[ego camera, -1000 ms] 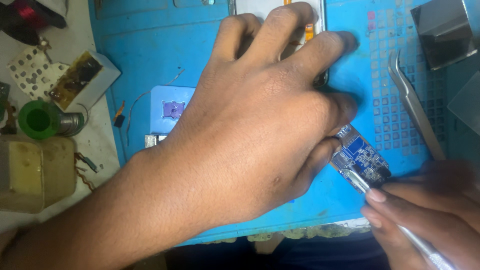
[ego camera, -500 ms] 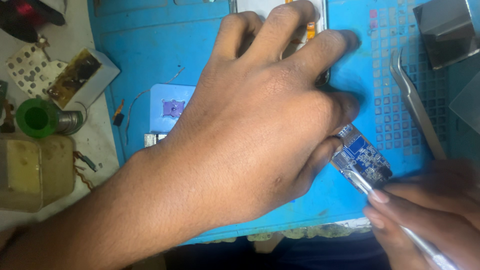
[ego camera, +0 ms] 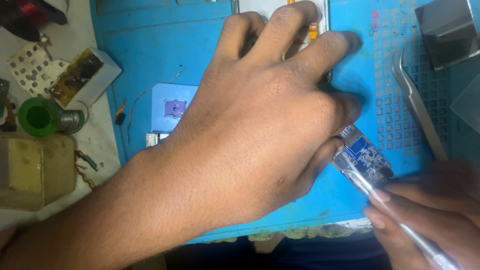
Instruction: The person works on a small blue circuit board at a repair bench, holding it steady with one hand while using tweezers and a pointed probe to manipulate components on the board. A soldering iron rests in a holder on the blue silicone mat, and a container of flux sits nearby as the person probes and adjusts different areas of the board.
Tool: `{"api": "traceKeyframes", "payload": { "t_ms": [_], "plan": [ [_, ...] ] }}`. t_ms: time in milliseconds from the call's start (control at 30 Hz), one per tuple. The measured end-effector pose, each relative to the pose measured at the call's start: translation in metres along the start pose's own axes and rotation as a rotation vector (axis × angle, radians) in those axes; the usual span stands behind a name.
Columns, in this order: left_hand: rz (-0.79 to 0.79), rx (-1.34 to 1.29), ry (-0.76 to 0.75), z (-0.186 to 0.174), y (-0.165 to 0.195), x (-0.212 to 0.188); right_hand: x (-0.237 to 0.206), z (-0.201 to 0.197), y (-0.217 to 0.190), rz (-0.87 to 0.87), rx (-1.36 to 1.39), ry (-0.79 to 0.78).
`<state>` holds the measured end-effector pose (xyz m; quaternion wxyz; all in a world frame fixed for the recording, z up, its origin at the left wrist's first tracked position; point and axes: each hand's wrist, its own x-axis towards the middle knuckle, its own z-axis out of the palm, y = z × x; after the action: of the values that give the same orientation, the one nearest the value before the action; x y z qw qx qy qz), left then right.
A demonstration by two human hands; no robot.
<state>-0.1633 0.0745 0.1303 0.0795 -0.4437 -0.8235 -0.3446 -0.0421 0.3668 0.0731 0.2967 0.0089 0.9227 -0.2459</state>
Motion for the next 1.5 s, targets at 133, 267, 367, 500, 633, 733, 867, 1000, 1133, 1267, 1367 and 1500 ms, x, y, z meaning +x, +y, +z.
{"api": "traceKeyframes", "payload": {
  "t_ms": [133,267,367,500,633,733,867,1000,1133,1267,1367,1500],
  "plan": [
    [-0.003,0.010,0.005,0.001,0.000,0.000,-0.004,0.003,0.006,-0.838,-0.089,0.332],
    [-0.001,0.024,0.008,0.002,0.000,-0.001,-0.004,0.005,0.031,-0.645,-0.018,0.118],
    [-0.001,0.023,0.009,0.002,0.000,-0.001,-0.002,0.002,0.041,-0.853,-0.120,0.200],
    [0.014,0.048,0.022,0.002,0.001,-0.001,0.001,-0.014,0.032,-1.063,-0.223,0.251],
    [-0.002,0.034,0.012,0.001,0.001,-0.002,0.001,-0.021,0.009,-1.066,-0.257,0.219],
    [-0.002,0.022,0.013,0.002,0.000,-0.002,-0.005,-0.021,-0.006,-0.972,-0.262,0.252],
    [0.010,0.050,0.027,0.003,0.001,-0.002,-0.004,-0.027,-0.004,-0.807,-0.238,0.273],
    [-0.007,0.004,0.017,0.002,0.001,-0.002,0.011,-0.025,0.016,-0.995,-0.084,0.065],
    [-0.007,0.018,0.024,0.003,0.001,-0.002,0.004,-0.002,0.028,-0.933,-0.178,0.387],
    [-0.001,0.032,0.025,0.004,0.001,-0.002,-0.008,0.009,0.032,-0.912,-0.137,0.460],
    [-0.001,0.039,0.027,0.004,0.001,-0.002,-0.006,0.005,0.027,-0.906,-0.152,0.419],
    [-0.004,0.030,0.023,0.004,0.001,-0.002,-0.002,-0.002,0.016,-0.892,-0.169,0.380]
  ]
}}
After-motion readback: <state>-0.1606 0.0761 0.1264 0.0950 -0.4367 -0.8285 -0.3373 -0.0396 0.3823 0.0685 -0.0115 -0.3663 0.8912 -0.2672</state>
